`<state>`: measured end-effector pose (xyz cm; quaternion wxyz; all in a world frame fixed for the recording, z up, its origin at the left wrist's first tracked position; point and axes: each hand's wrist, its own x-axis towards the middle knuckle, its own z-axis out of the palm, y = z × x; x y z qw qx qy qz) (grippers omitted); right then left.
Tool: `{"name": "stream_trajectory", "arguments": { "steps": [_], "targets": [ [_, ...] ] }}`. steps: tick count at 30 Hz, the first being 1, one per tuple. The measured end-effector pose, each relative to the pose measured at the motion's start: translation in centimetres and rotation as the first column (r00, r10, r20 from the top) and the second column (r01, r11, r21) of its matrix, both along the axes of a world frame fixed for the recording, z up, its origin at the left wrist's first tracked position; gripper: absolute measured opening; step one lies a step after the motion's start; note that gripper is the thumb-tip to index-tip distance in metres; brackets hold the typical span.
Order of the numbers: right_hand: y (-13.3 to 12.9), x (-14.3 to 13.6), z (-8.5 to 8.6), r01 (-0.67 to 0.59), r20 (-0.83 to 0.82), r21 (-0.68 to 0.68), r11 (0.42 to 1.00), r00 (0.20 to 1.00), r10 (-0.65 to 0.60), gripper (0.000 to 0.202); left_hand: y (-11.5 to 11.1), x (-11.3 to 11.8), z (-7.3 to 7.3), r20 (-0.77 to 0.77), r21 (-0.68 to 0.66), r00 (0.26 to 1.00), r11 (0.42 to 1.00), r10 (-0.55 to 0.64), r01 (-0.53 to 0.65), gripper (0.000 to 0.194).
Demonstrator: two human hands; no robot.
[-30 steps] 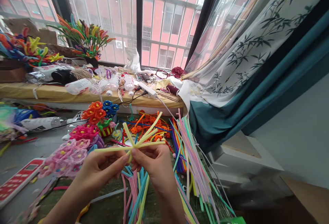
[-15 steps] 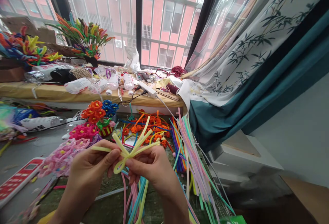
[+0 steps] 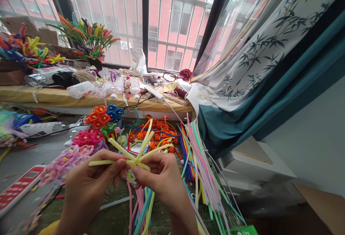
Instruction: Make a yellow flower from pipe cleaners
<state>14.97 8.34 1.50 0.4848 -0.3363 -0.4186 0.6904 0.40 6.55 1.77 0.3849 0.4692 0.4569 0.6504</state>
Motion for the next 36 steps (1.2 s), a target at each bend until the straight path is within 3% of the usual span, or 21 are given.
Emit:
{"name": "stream_trajectory", "arguments": {
  "steps": [5,10,14,20,29,36],
  "targets": [
    [-0.1,0.1,-0.1,-0.033,-0.001,-0.001,0.999,0.999,0.033,0.024,-0.1,0.1,0.3,0.008,-0.007,1.000,1.000,-0.005,0.005,0.009],
    [0.0,0.3,-0.2,-0.029,-0.030,0.016,0.999,0.999,0.030,0.027,0.3,-0.9,-0.2,-0.043,-0.016,0.989,0.990,-0.140,0.140,0.009],
    [0.2,0.4,-0.4,-0.044,-0.059,0.072,0.996,0.997,0.049,0.022,0.5,-1.2,-0.5,0.007,-0.013,0.982,0.982,-0.190,0.190,0.010],
    [0.4,0.1,-0.6,-0.038,-0.120,0.088,0.995,0.992,0.049,0.024,0.4,-1.0,-0.4,0.062,-0.006,0.985,0.987,-0.162,0.163,0.012],
    [0.1,0.0,-0.4,0.031,0.010,0.039,0.999,0.999,-0.031,0.031,0.1,-0.2,-0.1,0.022,-0.041,0.999,0.998,-0.036,0.037,0.008],
    [0.0,-0.3,-0.2,0.039,-0.026,0.076,0.996,0.999,-0.037,0.025,0.1,-0.3,-0.4,-0.039,-0.035,0.999,0.999,-0.038,0.037,0.010]
  ]
}}
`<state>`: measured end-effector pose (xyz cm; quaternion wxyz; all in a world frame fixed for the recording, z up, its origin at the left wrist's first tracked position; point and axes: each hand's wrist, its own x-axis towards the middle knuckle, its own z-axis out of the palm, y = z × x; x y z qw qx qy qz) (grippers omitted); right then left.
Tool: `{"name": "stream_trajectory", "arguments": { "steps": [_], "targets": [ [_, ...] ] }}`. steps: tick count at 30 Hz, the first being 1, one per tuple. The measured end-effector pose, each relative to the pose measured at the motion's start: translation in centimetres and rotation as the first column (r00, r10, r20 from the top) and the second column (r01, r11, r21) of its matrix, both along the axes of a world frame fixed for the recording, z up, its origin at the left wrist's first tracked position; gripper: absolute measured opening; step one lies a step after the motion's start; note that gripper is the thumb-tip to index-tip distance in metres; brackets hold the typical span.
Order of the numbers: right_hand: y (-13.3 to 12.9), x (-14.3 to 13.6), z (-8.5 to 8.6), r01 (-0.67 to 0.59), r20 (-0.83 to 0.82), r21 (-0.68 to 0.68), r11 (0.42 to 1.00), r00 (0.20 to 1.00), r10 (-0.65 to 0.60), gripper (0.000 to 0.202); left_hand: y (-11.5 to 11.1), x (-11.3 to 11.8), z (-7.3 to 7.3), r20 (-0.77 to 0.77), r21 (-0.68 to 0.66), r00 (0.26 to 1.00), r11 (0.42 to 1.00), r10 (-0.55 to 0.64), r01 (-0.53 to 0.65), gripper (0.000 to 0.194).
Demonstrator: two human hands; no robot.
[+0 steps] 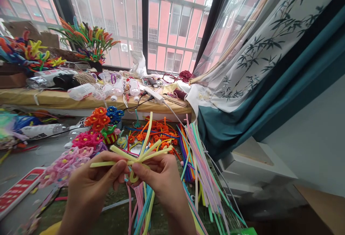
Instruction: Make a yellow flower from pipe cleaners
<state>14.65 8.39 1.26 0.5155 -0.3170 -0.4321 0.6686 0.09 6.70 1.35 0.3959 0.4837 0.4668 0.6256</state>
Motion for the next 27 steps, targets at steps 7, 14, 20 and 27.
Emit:
{"name": "stream_trajectory", "arguments": {
  "steps": [7,14,20,27],
  "targets": [
    [0.68,0.08,-0.33,0.109,-0.017,-0.038,0.993,0.994,-0.109,0.030,0.40,-0.24,0.26,-0.036,0.022,0.996,0.997,-0.077,0.078,0.002],
    [0.96,-0.19,-0.28,0.091,-0.083,-0.062,0.994,0.992,-0.096,0.040,0.68,0.10,0.24,0.163,0.028,0.979,0.993,-0.121,0.118,0.005],
    [0.82,-0.41,-0.50,0.044,-0.117,-0.044,0.998,0.992,-0.049,0.051,0.68,0.02,0.32,0.264,0.075,0.954,0.990,-0.138,0.122,0.011],
    [0.60,-0.55,-0.41,0.011,-0.068,0.023,1.000,0.998,-0.009,0.018,0.92,-0.22,-0.28,0.287,0.065,0.939,0.982,-0.188,0.177,0.017]
  ]
}}
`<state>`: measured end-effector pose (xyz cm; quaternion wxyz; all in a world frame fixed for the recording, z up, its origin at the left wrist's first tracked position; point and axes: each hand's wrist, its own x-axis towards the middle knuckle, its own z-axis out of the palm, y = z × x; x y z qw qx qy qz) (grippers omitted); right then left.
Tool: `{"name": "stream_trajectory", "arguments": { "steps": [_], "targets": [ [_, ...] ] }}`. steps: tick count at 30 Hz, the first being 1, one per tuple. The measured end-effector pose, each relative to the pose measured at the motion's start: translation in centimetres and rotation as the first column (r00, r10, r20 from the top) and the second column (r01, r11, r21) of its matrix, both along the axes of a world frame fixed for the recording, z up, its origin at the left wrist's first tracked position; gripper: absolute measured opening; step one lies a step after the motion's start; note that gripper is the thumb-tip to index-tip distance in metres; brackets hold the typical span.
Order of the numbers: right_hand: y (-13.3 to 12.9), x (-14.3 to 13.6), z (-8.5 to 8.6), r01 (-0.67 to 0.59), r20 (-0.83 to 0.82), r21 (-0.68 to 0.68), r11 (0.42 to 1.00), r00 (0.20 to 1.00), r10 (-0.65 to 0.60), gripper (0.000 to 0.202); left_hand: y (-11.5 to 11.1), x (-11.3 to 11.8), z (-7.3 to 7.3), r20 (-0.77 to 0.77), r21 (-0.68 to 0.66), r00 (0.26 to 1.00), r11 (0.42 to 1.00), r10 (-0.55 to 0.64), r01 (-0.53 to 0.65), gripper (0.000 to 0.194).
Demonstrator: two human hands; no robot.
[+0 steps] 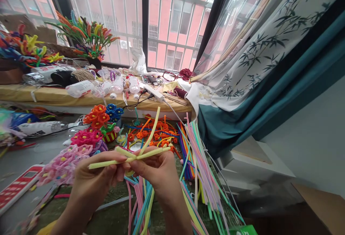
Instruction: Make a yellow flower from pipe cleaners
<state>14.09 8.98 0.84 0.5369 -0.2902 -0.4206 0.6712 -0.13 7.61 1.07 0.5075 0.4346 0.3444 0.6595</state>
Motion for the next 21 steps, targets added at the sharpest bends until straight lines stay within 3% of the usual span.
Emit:
{"name": "stream_trajectory", "arguments": {
  "steps": [3,8,15,21],
  "targets": [
    [0.1,-0.3,-0.1,0.066,-0.005,-0.039,0.997,0.998,-0.066,0.028,0.2,-0.1,-0.2,0.016,0.042,1.000,0.999,-0.016,0.015,0.025],
    [0.2,-0.6,-0.5,0.180,-0.053,-0.026,0.983,0.982,-0.181,0.044,0.3,-0.1,-0.5,0.032,-0.002,0.999,1.000,-0.013,0.013,0.023],
    [0.2,-0.2,-0.6,0.030,-0.010,-0.015,0.999,0.999,-0.030,0.028,1.0,-0.7,-1.6,0.066,0.053,0.994,0.995,-0.089,0.086,0.020],
    [0.4,-0.5,-0.9,0.048,0.012,-0.041,0.998,0.999,-0.048,0.022,1.8,-1.3,-2.7,0.007,0.148,0.988,0.977,-0.154,0.151,0.021]
  ]
}}
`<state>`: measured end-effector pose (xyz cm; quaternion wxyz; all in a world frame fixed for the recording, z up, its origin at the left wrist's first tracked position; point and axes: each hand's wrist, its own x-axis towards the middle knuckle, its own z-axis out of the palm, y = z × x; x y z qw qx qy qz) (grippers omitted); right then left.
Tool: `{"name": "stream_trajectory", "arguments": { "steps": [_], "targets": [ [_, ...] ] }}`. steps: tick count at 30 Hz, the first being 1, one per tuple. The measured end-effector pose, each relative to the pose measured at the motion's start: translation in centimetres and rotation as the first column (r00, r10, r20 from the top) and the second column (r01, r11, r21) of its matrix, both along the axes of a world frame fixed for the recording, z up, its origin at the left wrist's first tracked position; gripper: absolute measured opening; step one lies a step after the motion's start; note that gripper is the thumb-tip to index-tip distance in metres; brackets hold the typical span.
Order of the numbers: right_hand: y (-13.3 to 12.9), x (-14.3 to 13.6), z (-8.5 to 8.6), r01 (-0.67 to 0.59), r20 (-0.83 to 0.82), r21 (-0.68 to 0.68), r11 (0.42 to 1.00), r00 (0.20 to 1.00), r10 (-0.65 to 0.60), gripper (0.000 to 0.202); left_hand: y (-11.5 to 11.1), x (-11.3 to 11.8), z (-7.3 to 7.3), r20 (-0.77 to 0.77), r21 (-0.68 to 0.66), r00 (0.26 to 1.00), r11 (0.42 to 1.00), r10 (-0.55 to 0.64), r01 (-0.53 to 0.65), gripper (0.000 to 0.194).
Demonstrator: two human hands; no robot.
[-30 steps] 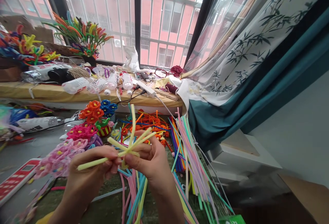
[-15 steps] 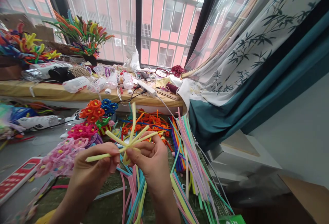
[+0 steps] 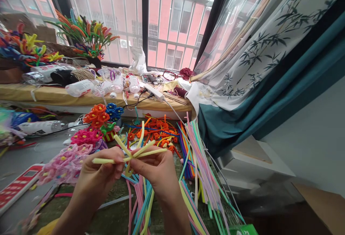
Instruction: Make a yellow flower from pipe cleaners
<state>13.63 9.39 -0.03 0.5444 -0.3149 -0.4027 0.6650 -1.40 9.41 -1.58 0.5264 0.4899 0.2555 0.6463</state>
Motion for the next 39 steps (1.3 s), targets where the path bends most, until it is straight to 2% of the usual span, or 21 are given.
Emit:
{"name": "stream_trajectory", "arguments": {
  "steps": [4,11,17,22,30,36,39],
  "targets": [
    [0.2,-0.1,0.1,0.041,0.017,0.030,0.999,0.999,-0.041,0.021,-0.1,-0.2,0.5,-0.059,0.001,0.998,1.000,-0.029,0.029,0.024],
    [0.4,0.1,0.1,0.051,0.011,0.044,0.998,0.999,-0.052,0.019,-0.8,-0.2,2.1,-0.295,-0.022,0.955,0.999,0.038,-0.047,0.026],
    [0.5,0.1,0.2,0.074,0.029,0.033,0.997,0.997,-0.075,0.018,-0.4,-0.8,1.8,-0.386,-0.086,0.922,0.995,0.016,-0.053,0.028],
    [0.5,0.2,0.1,0.057,0.032,0.024,0.998,0.998,-0.058,0.020,0.0,-1.2,1.5,-0.454,-0.069,0.891,0.997,-0.010,-0.024,0.030],
    [0.6,0.0,-0.2,0.046,0.027,0.018,0.999,0.999,-0.047,0.017,-0.6,-0.3,2.4,-0.433,-0.085,0.899,0.991,0.060,-0.108,0.027],
    [0.5,-0.3,0.0,0.186,0.098,0.107,0.977,0.976,-0.196,0.015,-0.6,0.1,2.8,-0.412,-0.177,0.904,0.963,0.116,-0.204,0.021],
    [0.4,-0.5,0.0,0.233,0.120,0.186,0.955,0.959,-0.257,0.014,-0.4,0.1,2.3,-0.420,-0.265,0.906,0.947,0.058,-0.183,0.028]
  ]
}}
